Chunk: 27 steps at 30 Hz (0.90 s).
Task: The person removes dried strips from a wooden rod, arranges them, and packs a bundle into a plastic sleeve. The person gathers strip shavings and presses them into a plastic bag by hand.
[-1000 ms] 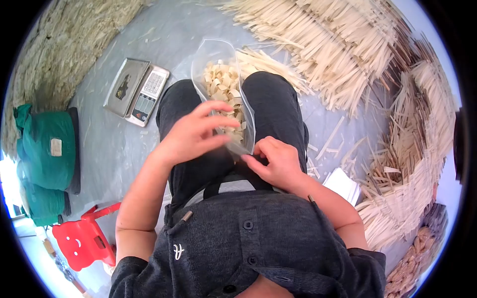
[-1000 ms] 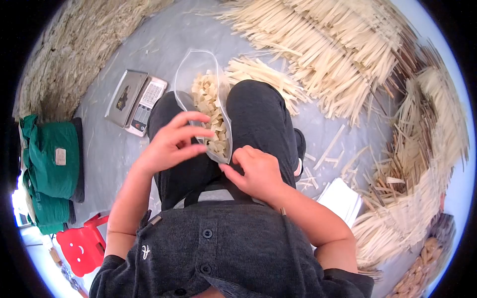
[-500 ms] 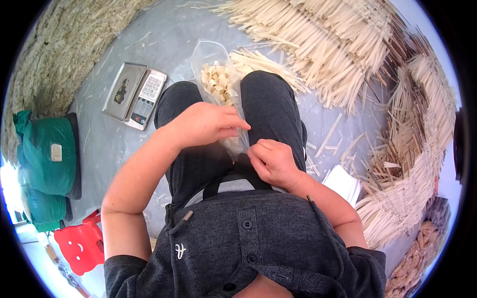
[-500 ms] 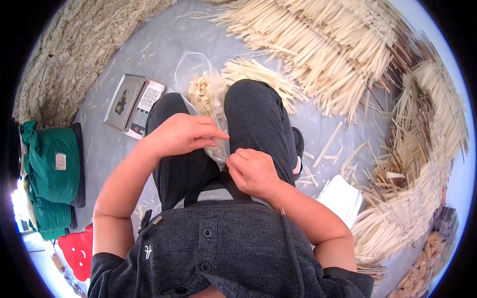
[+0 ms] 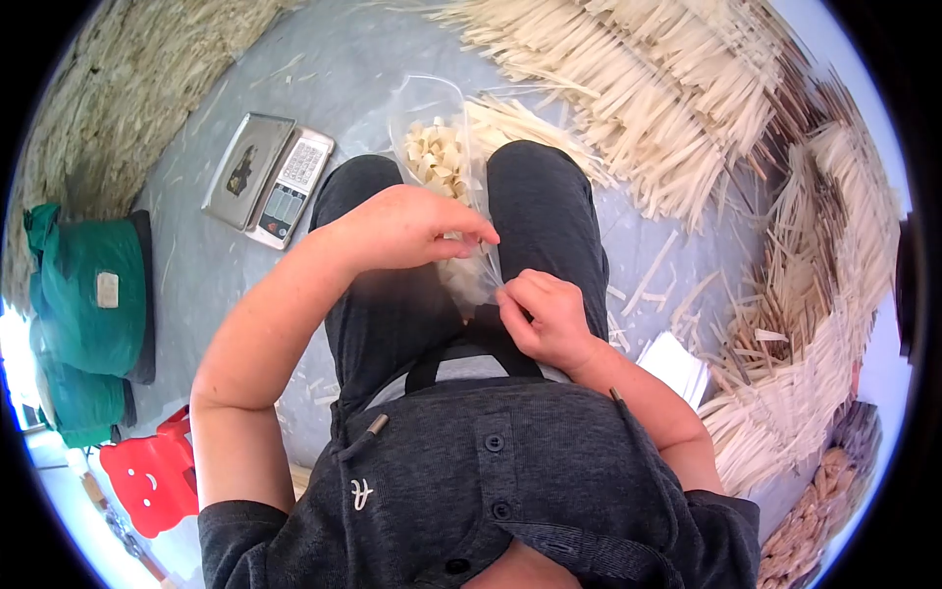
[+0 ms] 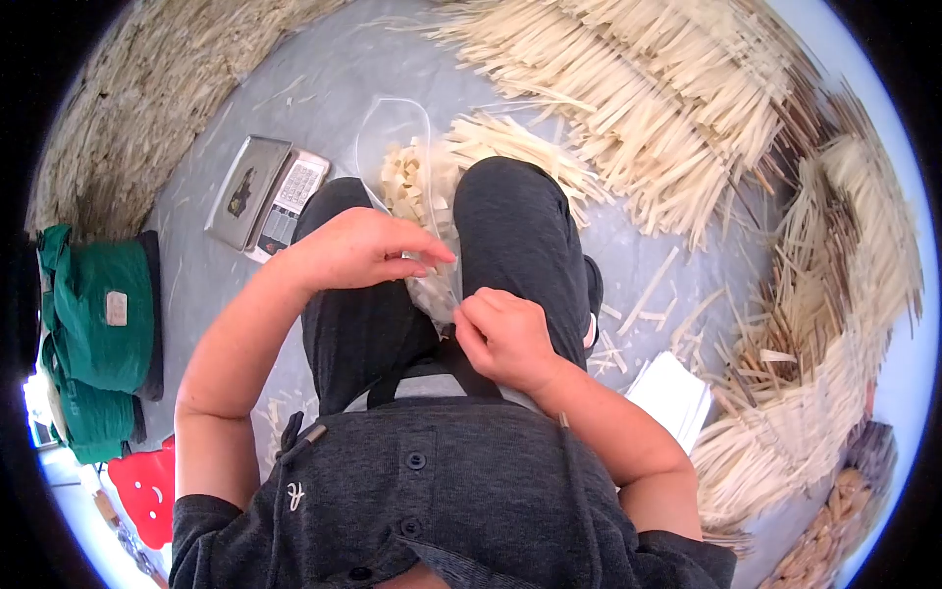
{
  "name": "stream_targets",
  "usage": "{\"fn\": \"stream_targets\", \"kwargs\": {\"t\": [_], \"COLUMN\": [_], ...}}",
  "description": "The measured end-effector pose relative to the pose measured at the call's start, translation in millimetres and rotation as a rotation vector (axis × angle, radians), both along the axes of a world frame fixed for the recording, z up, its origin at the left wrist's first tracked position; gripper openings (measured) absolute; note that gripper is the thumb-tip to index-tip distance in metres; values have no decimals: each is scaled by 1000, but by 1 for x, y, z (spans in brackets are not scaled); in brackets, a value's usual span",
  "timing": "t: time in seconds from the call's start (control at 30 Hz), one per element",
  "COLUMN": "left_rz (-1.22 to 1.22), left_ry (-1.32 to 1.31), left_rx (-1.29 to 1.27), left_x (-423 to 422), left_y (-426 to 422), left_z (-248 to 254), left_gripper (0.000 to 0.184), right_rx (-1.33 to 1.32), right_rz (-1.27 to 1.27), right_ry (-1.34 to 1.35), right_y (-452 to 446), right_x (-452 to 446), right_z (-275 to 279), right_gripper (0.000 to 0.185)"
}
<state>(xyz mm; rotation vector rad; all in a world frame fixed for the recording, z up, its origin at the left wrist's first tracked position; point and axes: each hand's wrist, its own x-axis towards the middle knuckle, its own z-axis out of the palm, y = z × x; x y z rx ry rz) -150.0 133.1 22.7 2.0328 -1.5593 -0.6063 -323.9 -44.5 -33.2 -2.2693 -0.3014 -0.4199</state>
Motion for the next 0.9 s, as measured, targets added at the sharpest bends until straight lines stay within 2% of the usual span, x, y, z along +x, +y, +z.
{"fn": "stream_targets", "kwargs": {"t": [0.13, 0.2, 0.33, 0.43, 0.5, 0.6, 0.63, 0.7, 0.83, 0.9], "left_rz": [-2, 113, 169, 113, 4, -1, 1, 119, 66, -60], "left_ry": [14, 152, 102, 37, -52, -63, -63, 101, 89, -102], "left_rx": [-25, 66, 67, 91, -63, -54, -54, 52, 19, -11], "left_x": [-2, -6, -5, -4, -1, -1, -2, -5, 1, 8], "left_y": [1, 2, 9, 11, 9, 5, 3, -1, -3, -3], "left_z": [8, 21, 12, 4, -8, -7, -3, 5, -2, -7], "left_gripper": [33, 31, 26, 22, 25, 21, 21, 17, 18, 21], "right_rx": [46, 51, -18, -25, -20, -14, -12, 6, 4, 18], "right_rz": [-57, -65, -50, -70, -79, -94, -103, -91, -49, -40], "right_ry": [116, 125, 104, 70, 56, 53, 61, 52, -30, -22], "right_y": [5, 5, 5, 7, 8, 8, 8, 7, 4, 3], "right_x": [0, -1, 2, 3, 3, 1, 1, 0, 1, 1], "right_z": [14, 11, 17, 8, 8, 11, 13, 7, -2, -1], "right_gripper": [20, 21, 20, 19, 19, 17, 15, 14, 12, 11]}}
